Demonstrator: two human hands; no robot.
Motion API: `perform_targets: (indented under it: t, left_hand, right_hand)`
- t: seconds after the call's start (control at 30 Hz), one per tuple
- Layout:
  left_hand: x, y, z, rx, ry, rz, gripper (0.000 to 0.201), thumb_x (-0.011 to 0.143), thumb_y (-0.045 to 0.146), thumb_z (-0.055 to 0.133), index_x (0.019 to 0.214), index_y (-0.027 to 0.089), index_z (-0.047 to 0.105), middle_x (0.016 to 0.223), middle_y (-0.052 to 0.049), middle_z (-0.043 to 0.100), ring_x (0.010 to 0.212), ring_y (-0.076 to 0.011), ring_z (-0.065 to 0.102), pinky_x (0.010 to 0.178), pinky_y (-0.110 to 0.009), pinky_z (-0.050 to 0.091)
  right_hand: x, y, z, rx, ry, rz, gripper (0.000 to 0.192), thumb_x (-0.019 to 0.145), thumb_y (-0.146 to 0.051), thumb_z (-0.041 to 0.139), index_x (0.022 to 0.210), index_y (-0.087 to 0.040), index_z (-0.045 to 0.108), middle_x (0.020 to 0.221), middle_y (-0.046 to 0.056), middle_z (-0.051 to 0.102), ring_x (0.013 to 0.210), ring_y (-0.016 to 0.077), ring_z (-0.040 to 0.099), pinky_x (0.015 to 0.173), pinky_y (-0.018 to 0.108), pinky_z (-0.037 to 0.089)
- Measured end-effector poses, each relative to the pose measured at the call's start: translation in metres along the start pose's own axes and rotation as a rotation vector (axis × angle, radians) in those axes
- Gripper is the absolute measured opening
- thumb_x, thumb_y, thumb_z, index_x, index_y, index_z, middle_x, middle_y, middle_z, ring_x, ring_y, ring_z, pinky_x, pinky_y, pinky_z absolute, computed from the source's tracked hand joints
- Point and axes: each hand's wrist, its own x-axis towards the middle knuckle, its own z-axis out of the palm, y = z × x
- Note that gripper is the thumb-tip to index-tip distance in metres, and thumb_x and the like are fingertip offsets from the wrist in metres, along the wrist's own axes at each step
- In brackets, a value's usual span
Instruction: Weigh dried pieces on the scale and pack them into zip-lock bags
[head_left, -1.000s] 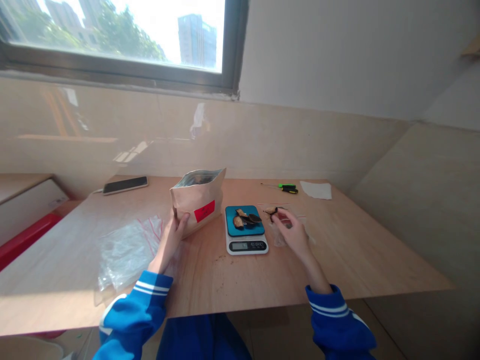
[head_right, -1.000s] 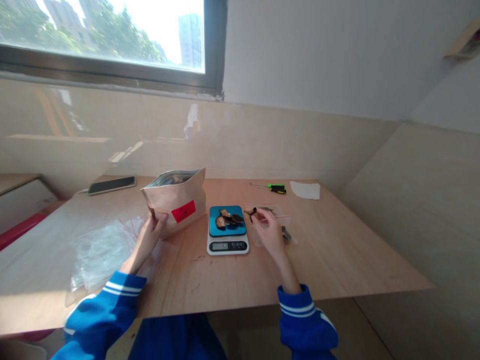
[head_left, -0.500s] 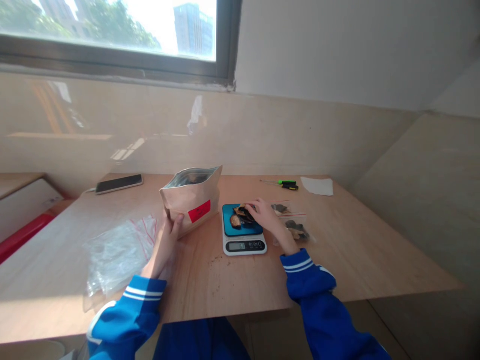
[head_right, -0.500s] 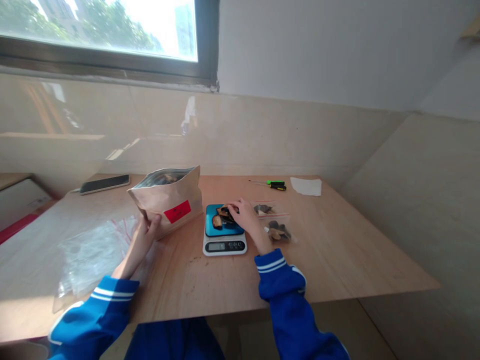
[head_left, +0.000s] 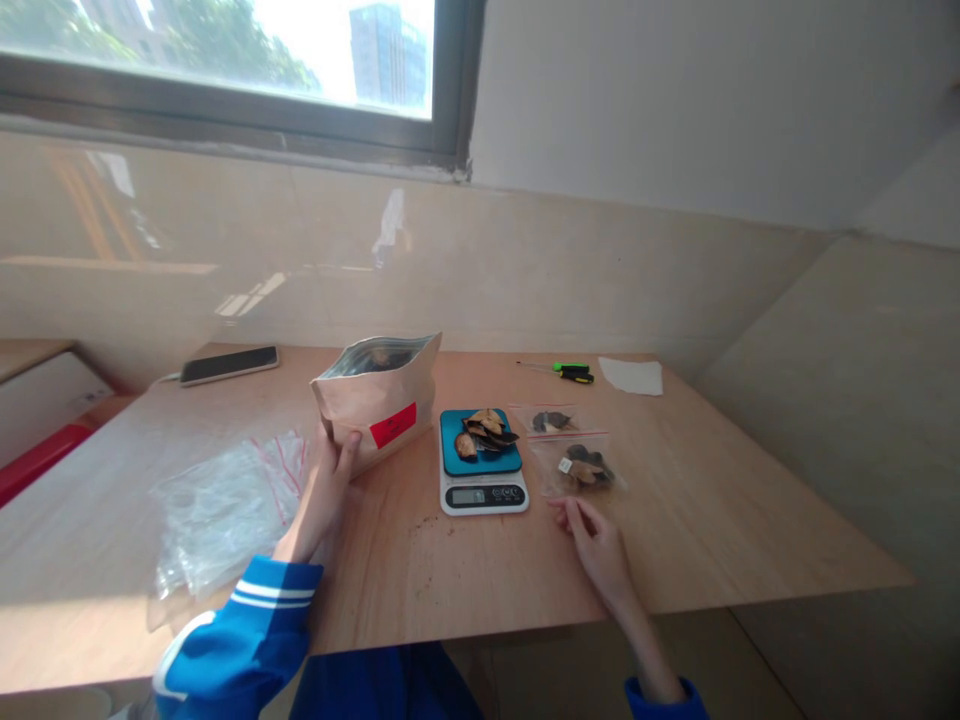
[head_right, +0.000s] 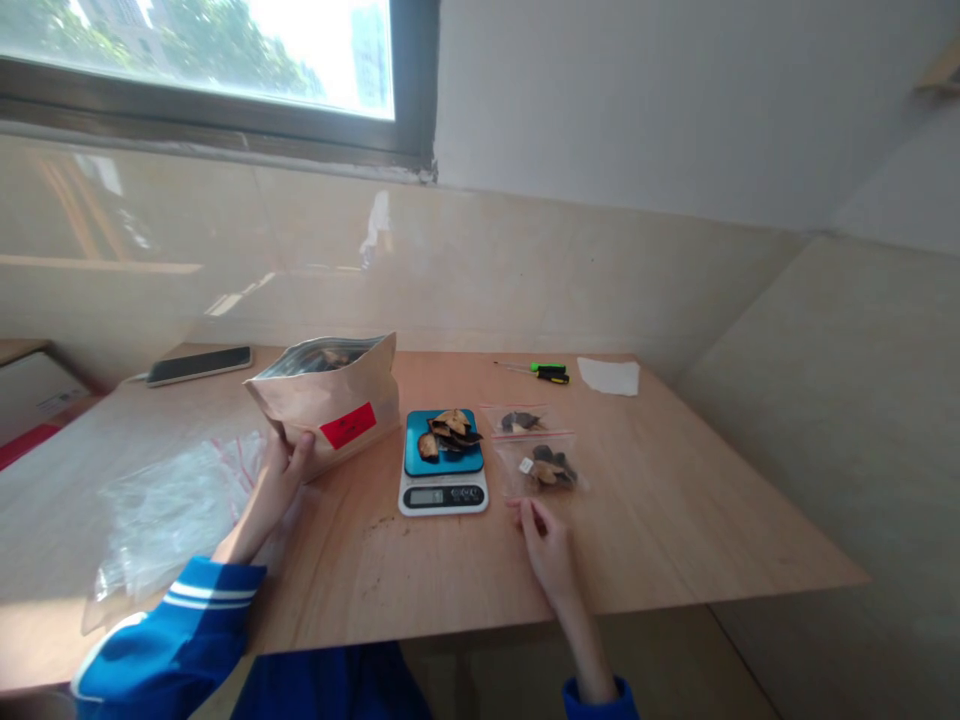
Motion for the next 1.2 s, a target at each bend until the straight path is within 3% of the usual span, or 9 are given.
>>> perform_targets:
  t: [0.23,0.4,0.97,1.07,1.2]
  left_hand:
    - [0.0,0.0,0.0,0.045,0.004,0.036,0.061,0.091,0.047,0.046,0.145,0.024,0.03,0.142,-0.011,0.049,0.136,-0.0264,0.039,0.115,-0.049,0.027]
    - [-0.001,0.003,0.0,0.029,-0.001,0.032,0.063,0.092,0.044,0.045,0.148,0.023,0.024,0.147,-0.013,0.042,0.136,-0.0272,0.039,0.115,-0.049,0.028]
    - [-0.002,0.0,0.001,0.055,0.003,0.05,0.057,0.091,0.046,0.044,0.141,0.022,0.032,0.141,-0.013,0.048,0.132,-0.0256,0.044,0.111,-0.045,0.034]
    - [-0.006,-0.01,-0.001,0.143,-0.013,-0.004,0.054,0.09,0.049,0.044,0.136,0.021,0.036,0.128,-0.013,0.057,0.123,-0.0269,0.052,0.104,-0.046,0.041]
    - [-0.017,-0.026,-0.008,0.283,-0.105,0.1,0.046,0.089,0.046,0.044,0.127,0.02,0.043,0.12,-0.012,0.058,0.115,-0.0268,0.056,0.101,-0.043,0.044]
  right_hand:
    - [0.006,0.007,0.003,0.162,-0.007,0.099,0.052,0.083,-0.065,0.052,0.084,-0.017,0.07,0.062,0.002,0.058,0.057,0.0171,0.053,0.056,0.028,0.042]
    - [0.004,0.01,0.002,0.184,-0.012,0.105,0.052,0.081,-0.066,0.053,0.083,-0.017,0.07,0.061,0.002,0.058,0.058,0.0172,0.053,0.057,0.028,0.043]
    - [0.003,0.006,0.004,0.075,-0.044,0.068,0.054,0.084,-0.066,0.048,0.086,-0.018,0.07,0.062,0.003,0.059,0.06,0.0191,0.056,0.058,0.029,0.046]
    - [0.001,-0.009,0.004,0.039,-0.034,0.012,0.053,0.087,-0.064,0.045,0.085,-0.018,0.07,0.067,0.005,0.063,0.063,0.0202,0.059,0.06,0.03,0.048]
    - [-0.009,-0.072,-0.005,-0.041,-0.108,-0.239,0.03,0.091,-0.046,0.051,0.096,-0.025,0.071,0.096,0.007,0.071,0.094,0.0238,0.065,0.086,0.036,0.051]
